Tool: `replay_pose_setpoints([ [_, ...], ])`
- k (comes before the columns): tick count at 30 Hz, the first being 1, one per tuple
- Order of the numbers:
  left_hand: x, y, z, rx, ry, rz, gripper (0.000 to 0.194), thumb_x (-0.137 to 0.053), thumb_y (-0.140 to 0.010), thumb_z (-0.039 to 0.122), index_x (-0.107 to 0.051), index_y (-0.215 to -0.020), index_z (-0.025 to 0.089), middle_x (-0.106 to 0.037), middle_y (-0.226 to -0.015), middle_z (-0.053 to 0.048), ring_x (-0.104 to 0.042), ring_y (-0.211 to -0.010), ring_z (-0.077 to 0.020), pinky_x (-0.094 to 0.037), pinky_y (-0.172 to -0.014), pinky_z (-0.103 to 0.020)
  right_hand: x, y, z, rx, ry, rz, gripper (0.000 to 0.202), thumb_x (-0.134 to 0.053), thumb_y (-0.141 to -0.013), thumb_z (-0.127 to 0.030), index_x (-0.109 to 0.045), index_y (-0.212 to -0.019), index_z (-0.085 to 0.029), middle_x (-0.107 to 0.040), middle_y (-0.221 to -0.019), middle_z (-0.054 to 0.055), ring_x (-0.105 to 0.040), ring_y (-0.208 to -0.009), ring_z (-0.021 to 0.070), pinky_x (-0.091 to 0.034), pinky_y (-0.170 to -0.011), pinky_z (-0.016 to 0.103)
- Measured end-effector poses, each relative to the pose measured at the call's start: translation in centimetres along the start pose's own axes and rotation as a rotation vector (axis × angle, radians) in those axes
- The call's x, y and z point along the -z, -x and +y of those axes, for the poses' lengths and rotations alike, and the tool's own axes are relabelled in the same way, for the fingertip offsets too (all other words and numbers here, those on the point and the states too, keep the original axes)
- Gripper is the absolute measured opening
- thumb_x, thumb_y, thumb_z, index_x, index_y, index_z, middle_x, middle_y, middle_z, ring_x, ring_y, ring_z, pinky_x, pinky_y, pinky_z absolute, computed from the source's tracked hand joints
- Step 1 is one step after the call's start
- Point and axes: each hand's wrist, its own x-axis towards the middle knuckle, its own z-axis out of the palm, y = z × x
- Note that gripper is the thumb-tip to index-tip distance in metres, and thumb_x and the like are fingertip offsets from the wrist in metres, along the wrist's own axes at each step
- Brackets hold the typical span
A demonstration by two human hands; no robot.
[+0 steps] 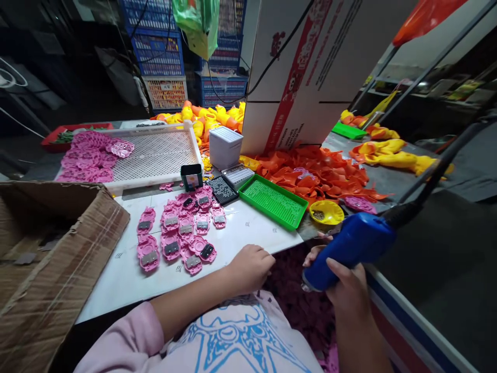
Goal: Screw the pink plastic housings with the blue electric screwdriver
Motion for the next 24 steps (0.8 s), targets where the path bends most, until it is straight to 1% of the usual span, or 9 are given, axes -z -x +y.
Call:
replay_pose_setpoints([
  [1, 0.3, 0.2, -0.5, 0.025, 0.008, -0.022, 0.01, -0.057, -0.086, 0.024, -0.064, -0.093, 0.021, -0.07, -0.092, -0.002, -0.063, -0.089, -0.0165, -0.05, -0.08, -0.028, 0.0, -0.1, 0.0, 0.003, 0.003, 0.005, 0.045, -0.078, -0.053, -0.033, -0.059, -0.091, -0.019, -0.065, -0.058, 0.002, -0.061, -0.048, 0.0185, -0.05, -0.047, 0.031],
  [3, 1.0, 0.7, -1.5, 0.086, 0.023, -0.07, 0.007, -0.056, -0.088, 0.022, -0.063, -0.087, 0.018, -0.068, -0.087, -0.002, -0.062, -0.083, -0.0161, -0.049, -0.077, -0.031, 0.0, -0.5, 0.1, 0.01, 0.011, 0.016, 0.052, -0.078, -0.052, -0.034, -0.059, -0.098, -0.018, -0.064, -0.057, 0.001, -0.06, -0.048, 0.0185, -0.05, -0.047, 0.031],
  [5, 1.7, 1.1, -2.7, 0.195, 0.016, -0.094, 0.01, -0.054, -0.089, 0.02, -0.062, -0.086, 0.017, -0.067, -0.086, -0.003, -0.061, -0.083, -0.0171, -0.048, -0.078, -0.033, -0.2, -0.9, 0.2, 0.005, 0.018, 0.015, 0.057, -0.079, -0.052, -0.034, -0.059, -0.103, -0.017, -0.064, -0.057, 0.001, -0.061, -0.048, 0.0188, -0.05, -0.047, 0.031],
  [8, 2.9, 1.3, -5.2, 0.371, -0.004, -0.123, 0.012, -0.052, -0.084, 0.013, -0.064, -0.083, 0.016, -0.068, -0.084, -0.007, -0.061, -0.084, -0.0206, -0.046, -0.077, -0.033, -0.5, -1.8, 0.6, -0.02, 0.029, -0.003, 0.058, -0.08, -0.052, -0.035, -0.059, -0.104, -0.017, -0.064, -0.057, 0.001, -0.061, -0.049, 0.019, -0.05, -0.048, 0.031],
  [12, 4.4, 1.0, -9.9, 0.601, -0.068, -0.141, 0.018, -0.049, -0.085, 0.015, -0.065, -0.095, 0.015, -0.066, -0.102, -0.012, -0.058, -0.098, -0.0263, -0.043, -0.083, -0.038, -0.6, -3.1, 1.5, -0.031, 0.044, -0.033, 0.05, -0.08, -0.055, -0.036, -0.058, -0.096, -0.017, -0.065, -0.06, 0.001, -0.062, -0.051, 0.0191, -0.051, -0.05, 0.033],
  [14, 4.9, 0.6, -12.4, 0.693, -0.105, -0.151, 0.022, -0.051, -0.087, 0.022, -0.063, -0.105, 0.017, -0.063, -0.115, -0.013, -0.054, -0.107, -0.0288, -0.041, -0.089, -0.042, -0.6, -3.8, 1.8, -0.046, 0.035, -0.055, 0.049, -0.079, -0.057, -0.035, -0.057, -0.098, -0.018, -0.065, -0.063, 0.001, -0.062, -0.054, 0.0196, -0.051, -0.051, 0.034],
  [16, 5.2, 0.1, -14.7, 0.768, -0.144, -0.171, 0.027, -0.053, -0.087, 0.027, -0.061, -0.112, 0.019, -0.061, -0.118, -0.013, -0.052, -0.11, -0.0304, -0.04, -0.089, -0.043, -0.5, -4.5, 2.1, -0.05, 0.029, -0.072, 0.052, -0.079, -0.059, -0.034, -0.056, -0.103, -0.018, -0.065, -0.065, 0.001, -0.062, -0.056, 0.0199, -0.051, -0.053, 0.035],
  [20, 5.1, -1.1, -17.7, 0.818, -0.197, -0.215, 0.033, -0.057, -0.085, 0.033, -0.061, -0.114, 0.018, -0.062, -0.12, -0.015, -0.052, -0.11, -0.033, -0.038, -0.088, -0.043, -0.5, -6.1, 2.2, -0.037, 0.067, -0.095, 0.054, -0.077, -0.062, -0.033, -0.055, -0.109, -0.019, -0.064, -0.066, 0.0, -0.062, -0.06, 0.0197, -0.051, -0.06, 0.037],
  [24, 5.3, -1.8, -18.4, 0.769, -0.205, -0.24, 0.028, -0.055, -0.085, 0.033, -0.063, -0.108, 0.018, -0.068, -0.11, -0.013, -0.053, -0.107, -0.0331, -0.038, -0.087, -0.043, -0.3, -7.8, 1.7, -0.057, 0.095, -0.125, 0.051, -0.075, -0.065, -0.036, -0.055, -0.109, -0.021, -0.064, -0.072, 0.001, -0.063, -0.064, 0.0207, -0.051, -0.068, 0.04],
])
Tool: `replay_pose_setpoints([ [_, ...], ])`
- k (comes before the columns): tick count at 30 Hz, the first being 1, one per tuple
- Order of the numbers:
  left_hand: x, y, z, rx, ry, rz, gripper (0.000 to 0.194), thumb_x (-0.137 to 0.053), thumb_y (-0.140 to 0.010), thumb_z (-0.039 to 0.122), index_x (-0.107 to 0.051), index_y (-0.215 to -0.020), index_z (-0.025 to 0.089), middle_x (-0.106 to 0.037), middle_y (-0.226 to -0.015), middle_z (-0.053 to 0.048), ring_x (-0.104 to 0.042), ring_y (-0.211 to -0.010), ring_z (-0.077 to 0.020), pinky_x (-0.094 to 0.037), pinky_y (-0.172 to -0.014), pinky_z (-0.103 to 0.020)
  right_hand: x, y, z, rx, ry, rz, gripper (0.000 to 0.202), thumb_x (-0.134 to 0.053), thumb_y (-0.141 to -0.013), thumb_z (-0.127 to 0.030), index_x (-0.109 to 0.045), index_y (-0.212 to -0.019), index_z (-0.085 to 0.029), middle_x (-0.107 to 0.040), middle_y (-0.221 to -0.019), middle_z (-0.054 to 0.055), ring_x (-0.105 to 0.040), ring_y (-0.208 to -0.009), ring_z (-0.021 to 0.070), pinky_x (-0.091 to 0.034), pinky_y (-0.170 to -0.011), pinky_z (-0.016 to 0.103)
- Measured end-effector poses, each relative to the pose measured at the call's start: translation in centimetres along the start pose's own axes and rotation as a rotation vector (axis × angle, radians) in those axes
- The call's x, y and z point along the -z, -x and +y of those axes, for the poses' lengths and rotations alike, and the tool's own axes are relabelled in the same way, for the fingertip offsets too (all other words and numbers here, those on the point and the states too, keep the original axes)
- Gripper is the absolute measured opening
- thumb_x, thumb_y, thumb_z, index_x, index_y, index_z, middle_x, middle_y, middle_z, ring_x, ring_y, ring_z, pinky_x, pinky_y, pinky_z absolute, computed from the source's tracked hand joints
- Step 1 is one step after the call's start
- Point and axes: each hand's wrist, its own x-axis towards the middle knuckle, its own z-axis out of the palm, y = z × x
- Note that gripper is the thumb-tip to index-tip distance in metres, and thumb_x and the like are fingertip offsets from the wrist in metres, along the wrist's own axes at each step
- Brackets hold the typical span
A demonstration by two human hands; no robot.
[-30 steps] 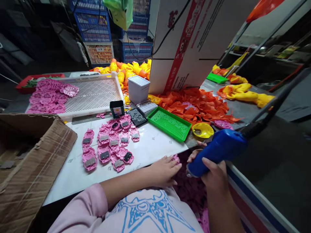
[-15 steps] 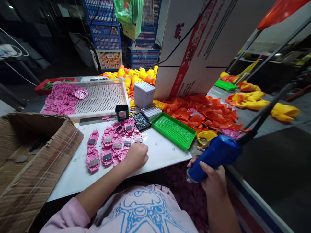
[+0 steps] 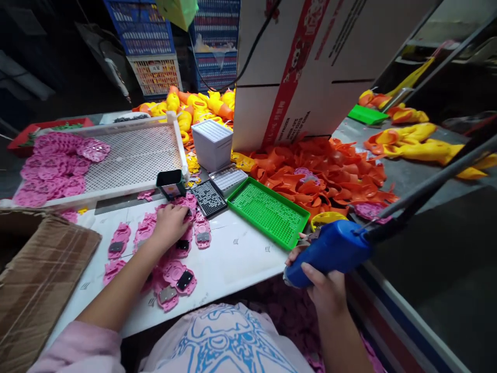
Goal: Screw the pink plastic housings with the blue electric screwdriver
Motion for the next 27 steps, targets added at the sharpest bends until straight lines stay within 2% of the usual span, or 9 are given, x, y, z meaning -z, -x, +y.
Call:
replay_pose_setpoints([
  [5, 0.4, 2.0, 1.7, -0.028, 0.01, 0.064, 0.037, -0.048, -0.089, 0.031, -0.06, -0.118, 0.013, -0.065, -0.116, -0.017, -0.051, -0.111, -0.0356, -0.037, -0.09, -0.048, 0.4, -2.2, -2.0, -0.017, -0.054, -0.073, 0.051, -0.073, -0.064, -0.041, -0.056, -0.108, -0.022, -0.062, -0.072, 0.002, -0.062, -0.064, 0.0213, -0.052, -0.063, 0.04],
  [7, 0.2, 3.5, 3.4, -0.137, 0.118, 0.221, 0.035, -0.049, -0.089, 0.034, -0.061, -0.117, 0.015, -0.066, -0.112, -0.015, -0.053, -0.106, -0.0337, -0.04, -0.086, -0.047, 0.1, -3.9, -3.1, 0.021, -0.096, -0.105, 0.052, -0.074, -0.063, -0.042, -0.056, -0.107, -0.022, -0.062, -0.07, 0.001, -0.061, -0.063, 0.02, -0.052, -0.058, 0.037],
  [9, -0.4, 4.8, 5.7, -0.303, 0.225, 0.272, 0.031, -0.049, -0.091, 0.032, -0.062, -0.115, 0.017, -0.066, -0.111, -0.012, -0.054, -0.104, -0.0302, -0.04, -0.087, -0.046, -0.8, -6.4, -4.1, 0.079, -0.146, -0.135, 0.05, -0.076, -0.061, -0.039, -0.057, -0.104, -0.022, -0.062, -0.068, 0.0, -0.06, -0.061, 0.0181, -0.051, -0.056, 0.034],
  [12, -1.5, 5.7, 9.3, -0.438, 0.317, 0.224, 0.028, -0.048, -0.092, 0.022, -0.06, -0.117, 0.017, -0.066, -0.111, -0.011, -0.054, -0.103, -0.0272, -0.043, -0.084, -0.043, -3.2, -10.9, -4.8, 0.122, -0.239, -0.175, 0.043, -0.077, -0.056, -0.032, -0.058, -0.094, -0.023, -0.062, -0.064, -0.002, -0.059, -0.055, 0.0155, -0.049, -0.052, 0.031],
  [15, -2.8, 5.4, 11.8, -0.5, 0.343, 0.1, 0.031, -0.048, -0.09, 0.015, -0.059, -0.119, 0.017, -0.066, -0.114, -0.011, -0.055, -0.105, -0.0276, -0.046, -0.083, -0.043, -6.4, -15.3, -4.0, 0.039, -0.245, -0.239, 0.028, -0.072, -0.057, -0.03, -0.057, -0.079, -0.021, -0.062, -0.064, -0.002, -0.059, -0.054, 0.0147, -0.047, -0.05, 0.029],
  [17, -3.5, 4.9, 12.4, -0.514, 0.34, 0.028, 0.036, -0.049, -0.086, 0.008, -0.059, -0.12, 0.017, -0.065, -0.116, -0.011, -0.055, -0.106, -0.0285, -0.047, -0.084, -0.045, -8.4, -17.7, -2.8, 0.033, -0.233, -0.277, 0.022, -0.069, -0.057, -0.031, -0.056, -0.071, -0.019, -0.06, -0.062, -0.003, -0.057, -0.051, 0.0127, -0.046, -0.049, 0.028],
  [20, -4.4, 4.4, 12.3, -0.521, 0.32, -0.024, 0.042, -0.048, -0.084, 0.003, -0.059, -0.121, 0.019, -0.064, -0.122, -0.01, -0.054, -0.113, -0.0291, -0.049, -0.088, -0.046, -10.3, -19.7, -0.6, 0.044, -0.202, -0.341, 0.023, -0.068, -0.056, -0.031, -0.056, -0.071, -0.02, -0.058, -0.058, -0.005, -0.054, -0.05, 0.0114, -0.045, -0.051, 0.027],
  [23, -4.9, 4.2, 12.0, -0.52, 0.314, -0.015, 0.044, -0.05, -0.085, 0.004, -0.058, -0.124, 0.02, -0.062, -0.128, -0.009, -0.051, -0.119, -0.0288, -0.048, -0.094, -0.046, -11.0, -20.2, 1.0, 0.052, -0.172, -0.392, 0.021, -0.069, -0.056, -0.032, -0.056, -0.068, -0.02, -0.057, -0.057, -0.005, -0.053, -0.05, 0.0108, -0.044, -0.051, 0.027],
  [27, -5.1, 4.3, 12.5, -0.482, 0.336, -0.01, 0.038, -0.06, -0.084, 0.013, -0.06, -0.122, 0.017, -0.062, -0.127, -0.011, -0.052, -0.118, -0.0326, -0.047, -0.095, -0.05, -10.8, -19.9, 1.7, 0.059, -0.184, -0.414, 0.019, -0.068, -0.056, -0.033, -0.056, -0.062, -0.02, -0.058, -0.059, -0.003, -0.052, -0.049, 0.0111, -0.045, -0.053, 0.029],
])
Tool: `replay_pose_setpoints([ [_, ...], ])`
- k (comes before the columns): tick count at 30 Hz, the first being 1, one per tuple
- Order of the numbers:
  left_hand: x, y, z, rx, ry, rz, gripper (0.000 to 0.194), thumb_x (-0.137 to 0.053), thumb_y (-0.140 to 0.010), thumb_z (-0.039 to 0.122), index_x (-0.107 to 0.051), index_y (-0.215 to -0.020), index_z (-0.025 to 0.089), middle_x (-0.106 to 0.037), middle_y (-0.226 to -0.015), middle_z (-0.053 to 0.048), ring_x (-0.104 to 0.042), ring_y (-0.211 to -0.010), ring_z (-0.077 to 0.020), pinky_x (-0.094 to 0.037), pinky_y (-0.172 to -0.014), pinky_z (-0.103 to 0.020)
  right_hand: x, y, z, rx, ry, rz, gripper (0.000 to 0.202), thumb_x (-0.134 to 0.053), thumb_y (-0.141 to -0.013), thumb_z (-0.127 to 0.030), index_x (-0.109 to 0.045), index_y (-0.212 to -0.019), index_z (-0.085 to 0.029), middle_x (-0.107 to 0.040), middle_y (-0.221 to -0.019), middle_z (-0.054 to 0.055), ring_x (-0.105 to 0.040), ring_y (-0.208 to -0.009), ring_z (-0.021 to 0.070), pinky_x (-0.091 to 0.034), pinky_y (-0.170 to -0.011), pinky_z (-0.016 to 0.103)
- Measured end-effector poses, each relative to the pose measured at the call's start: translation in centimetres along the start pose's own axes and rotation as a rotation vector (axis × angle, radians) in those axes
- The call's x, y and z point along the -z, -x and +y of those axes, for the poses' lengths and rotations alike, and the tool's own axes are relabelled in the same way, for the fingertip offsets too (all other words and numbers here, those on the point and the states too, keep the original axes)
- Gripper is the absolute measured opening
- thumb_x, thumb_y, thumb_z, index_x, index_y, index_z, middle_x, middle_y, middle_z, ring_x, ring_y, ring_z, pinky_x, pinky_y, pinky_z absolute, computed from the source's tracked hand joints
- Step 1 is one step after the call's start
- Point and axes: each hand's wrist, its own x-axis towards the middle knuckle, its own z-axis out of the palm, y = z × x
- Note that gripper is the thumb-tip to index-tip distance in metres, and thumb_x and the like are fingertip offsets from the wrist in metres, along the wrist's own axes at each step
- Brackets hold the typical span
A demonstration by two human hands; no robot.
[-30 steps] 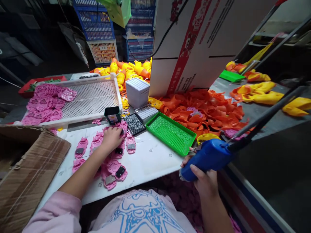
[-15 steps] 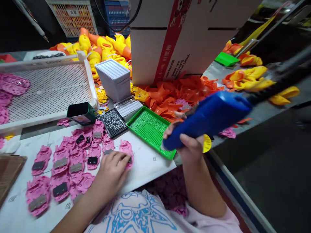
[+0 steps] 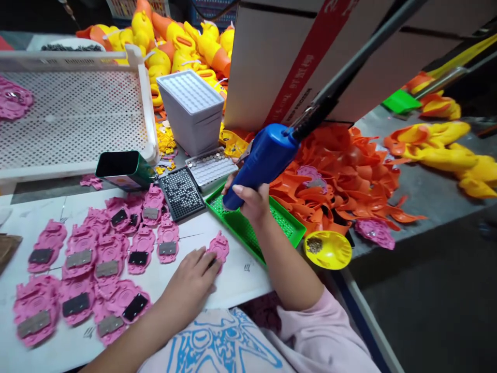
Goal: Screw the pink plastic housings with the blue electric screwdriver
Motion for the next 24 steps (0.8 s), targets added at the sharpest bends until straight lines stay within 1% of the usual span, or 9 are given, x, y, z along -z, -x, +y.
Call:
replay_pose_setpoints([
  [4, -0.02, -0.45, 0.56, 0.063, 0.002, 0.049, 0.031, -0.056, -0.085, 0.01, -0.064, -0.114, 0.017, -0.064, -0.123, -0.013, -0.054, -0.114, -0.0343, -0.048, -0.087, -0.052, 0.05, 0.16, 0.03, -0.011, 0.039, 0.006, 0.021, -0.068, -0.055, -0.035, -0.055, -0.064, -0.021, -0.058, -0.059, -0.003, -0.052, -0.05, 0.0119, -0.046, -0.054, 0.031],
  [6, 0.09, -0.6, 0.67, 0.065, 0.01, 0.054, 0.03, -0.053, -0.086, 0.01, -0.065, -0.113, 0.015, -0.064, -0.122, -0.015, -0.055, -0.11, -0.0336, -0.049, -0.085, -0.051, -0.02, 0.16, 0.05, -0.017, 0.03, 0.009, 0.026, -0.069, -0.053, -0.035, -0.056, -0.072, -0.021, -0.058, -0.059, -0.004, -0.053, -0.05, 0.0122, -0.046, -0.053, 0.03],
  [9, 0.23, -0.57, 0.67, 0.075, 0.022, 0.035, 0.032, -0.051, -0.086, 0.008, -0.064, -0.115, 0.013, -0.064, -0.118, -0.016, -0.056, -0.106, -0.032, -0.049, -0.085, -0.05, -0.2, 0.24, 0.09, -0.016, -0.013, 0.016, 0.043, -0.072, -0.051, -0.035, -0.056, -0.089, -0.022, -0.06, -0.059, -0.005, -0.054, -0.048, 0.0128, -0.046, -0.051, 0.03],
  [11, 0.24, -0.42, 0.6, 0.1, 0.019, 0.014, 0.036, -0.05, -0.084, 0.007, -0.062, -0.117, 0.012, -0.064, -0.118, -0.016, -0.055, -0.106, -0.0317, -0.048, -0.086, -0.049, -0.31, 0.35, 0.09, -0.02, -0.016, 0.016, 0.049, -0.073, -0.05, -0.036, -0.055, -0.094, -0.023, -0.06, -0.059, -0.005, -0.054, -0.048, 0.0132, -0.047, -0.052, 0.03],
  [15, 0.07, -0.07, 0.51, 0.142, 0.013, -0.046, 0.043, -0.048, -0.083, 0.005, -0.059, -0.124, 0.013, -0.062, -0.122, -0.016, -0.054, -0.109, -0.0307, -0.047, -0.091, -0.049, -0.48, 0.52, -0.05, -0.017, 0.02, 0.022, 0.049, -0.075, -0.048, -0.037, -0.056, -0.09, -0.023, -0.058, -0.061, -0.005, -0.054, -0.051, 0.0134, -0.046, -0.053, 0.03],
  [20, 0.08, 0.06, 0.59, 0.158, 0.014, -0.115, 0.048, -0.043, -0.084, 0.004, -0.055, -0.129, 0.01, -0.056, -0.134, -0.018, -0.054, -0.112, -0.0303, -0.049, -0.091, -0.048, -0.64, 0.6, -0.07, -0.055, 0.062, -0.002, 0.046, -0.076, -0.045, -0.037, -0.056, -0.085, -0.023, -0.058, -0.065, -0.004, -0.054, -0.054, 0.0138, -0.047, -0.055, 0.032],
  [24, 0.34, 0.04, 0.72, 0.165, 0.005, -0.176, 0.054, -0.043, -0.08, 0.001, -0.052, -0.132, 0.012, -0.051, -0.141, -0.017, -0.054, -0.114, -0.0308, -0.048, -0.092, -0.049, -0.57, 0.65, 0.25, -0.02, 0.055, 0.008, 0.046, -0.074, -0.047, -0.036, -0.055, -0.087, -0.023, -0.057, -0.062, -0.004, -0.054, -0.053, 0.0142, -0.046, -0.053, 0.031],
])
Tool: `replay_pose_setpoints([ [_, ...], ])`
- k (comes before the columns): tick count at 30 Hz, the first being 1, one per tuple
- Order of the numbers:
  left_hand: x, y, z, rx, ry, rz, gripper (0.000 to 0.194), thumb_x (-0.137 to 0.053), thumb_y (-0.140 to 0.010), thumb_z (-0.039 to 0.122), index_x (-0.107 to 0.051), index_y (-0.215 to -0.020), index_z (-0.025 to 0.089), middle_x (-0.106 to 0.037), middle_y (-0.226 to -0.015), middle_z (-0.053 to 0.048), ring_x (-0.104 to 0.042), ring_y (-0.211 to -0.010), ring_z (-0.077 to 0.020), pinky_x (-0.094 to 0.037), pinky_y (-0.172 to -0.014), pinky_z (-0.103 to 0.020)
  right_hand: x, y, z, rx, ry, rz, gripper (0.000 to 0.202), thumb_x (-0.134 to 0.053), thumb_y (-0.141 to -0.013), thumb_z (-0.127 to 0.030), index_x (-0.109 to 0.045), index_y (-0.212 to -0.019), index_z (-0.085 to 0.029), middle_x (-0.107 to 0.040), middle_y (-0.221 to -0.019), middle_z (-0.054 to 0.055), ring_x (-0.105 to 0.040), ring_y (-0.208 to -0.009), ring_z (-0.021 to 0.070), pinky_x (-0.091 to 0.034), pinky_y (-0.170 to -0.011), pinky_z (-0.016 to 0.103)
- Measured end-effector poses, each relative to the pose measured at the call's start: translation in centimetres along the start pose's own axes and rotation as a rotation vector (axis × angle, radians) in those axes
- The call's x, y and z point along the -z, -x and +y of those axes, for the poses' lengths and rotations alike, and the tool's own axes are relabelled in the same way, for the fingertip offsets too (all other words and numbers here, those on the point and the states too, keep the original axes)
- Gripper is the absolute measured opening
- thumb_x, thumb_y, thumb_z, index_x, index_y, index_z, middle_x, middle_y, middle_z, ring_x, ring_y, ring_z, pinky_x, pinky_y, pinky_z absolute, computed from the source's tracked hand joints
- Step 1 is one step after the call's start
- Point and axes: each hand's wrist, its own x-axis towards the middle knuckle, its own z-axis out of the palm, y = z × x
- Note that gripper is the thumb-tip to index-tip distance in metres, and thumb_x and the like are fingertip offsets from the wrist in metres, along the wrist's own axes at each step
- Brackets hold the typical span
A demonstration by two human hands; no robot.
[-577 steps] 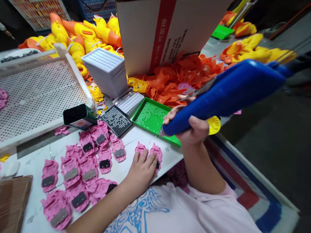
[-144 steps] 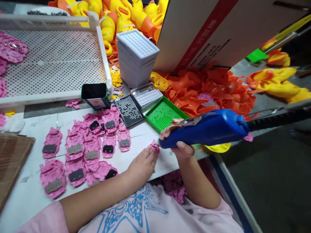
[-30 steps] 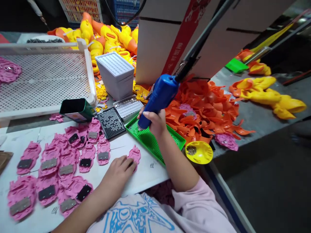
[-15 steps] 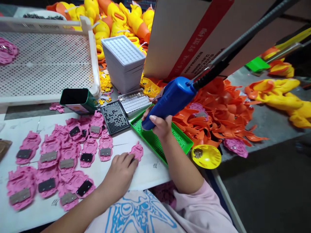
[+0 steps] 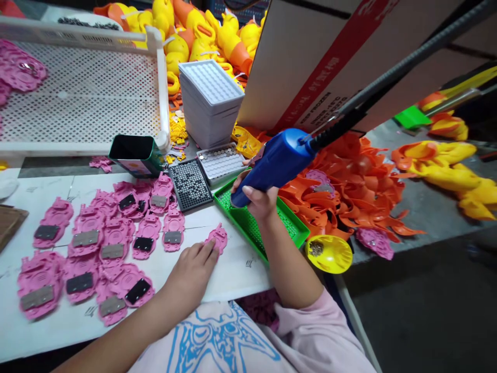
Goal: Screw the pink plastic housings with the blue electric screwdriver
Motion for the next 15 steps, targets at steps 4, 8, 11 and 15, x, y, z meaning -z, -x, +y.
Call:
replay_pose_setpoints([
  [4, 0.1, 0.1, 0.1, -0.013, -0.028, -0.033, 0.063, -0.045, -0.073, -0.002, -0.051, -0.134, 0.013, -0.048, -0.144, -0.015, -0.053, -0.115, -0.0311, -0.047, -0.091, -0.047, 0.2, 0.0, -0.2, 0.057, 0.022, 0.009, 0.047, -0.069, -0.052, -0.04, -0.053, -0.093, -0.024, -0.056, -0.06, -0.005, -0.054, -0.05, 0.0147, -0.045, -0.052, 0.031],
  [8, 0.2, 0.1, 0.2, 0.009, -0.01, -0.017, 0.062, -0.045, -0.074, -0.003, -0.052, -0.133, 0.014, -0.051, -0.142, -0.014, -0.054, -0.115, -0.0291, -0.047, -0.092, -0.045, 0.4, 0.3, -1.5, 0.089, 0.042, 0.007, 0.041, -0.063, -0.057, -0.043, -0.051, -0.092, -0.025, -0.054, -0.062, -0.004, -0.054, -0.051, 0.015, -0.045, -0.053, 0.032],
  [11, 0.4, 0.1, 0.4, 0.052, 0.007, -0.033, 0.06, -0.045, -0.075, -0.003, -0.052, -0.133, 0.013, -0.051, -0.142, -0.015, -0.056, -0.111, -0.0279, -0.048, -0.091, -0.043, 0.5, 1.0, -2.5, 0.128, 0.0, -0.032, 0.03, -0.06, -0.061, -0.043, -0.051, -0.084, -0.026, -0.052, -0.063, -0.003, -0.054, -0.052, 0.0146, -0.046, -0.056, 0.032],
  [15, 0.6, 0.0, 0.5, 0.077, 0.029, -0.032, 0.058, -0.044, -0.076, -0.002, -0.053, -0.132, 0.009, -0.052, -0.14, -0.018, -0.056, -0.108, -0.0295, -0.048, -0.089, -0.045, 0.2, 2.4, -2.8, 0.144, -0.117, -0.192, 0.025, -0.06, -0.063, -0.044, -0.056, -0.079, -0.026, -0.053, -0.062, -0.002, -0.054, -0.053, 0.0155, -0.046, -0.055, 0.032],
])
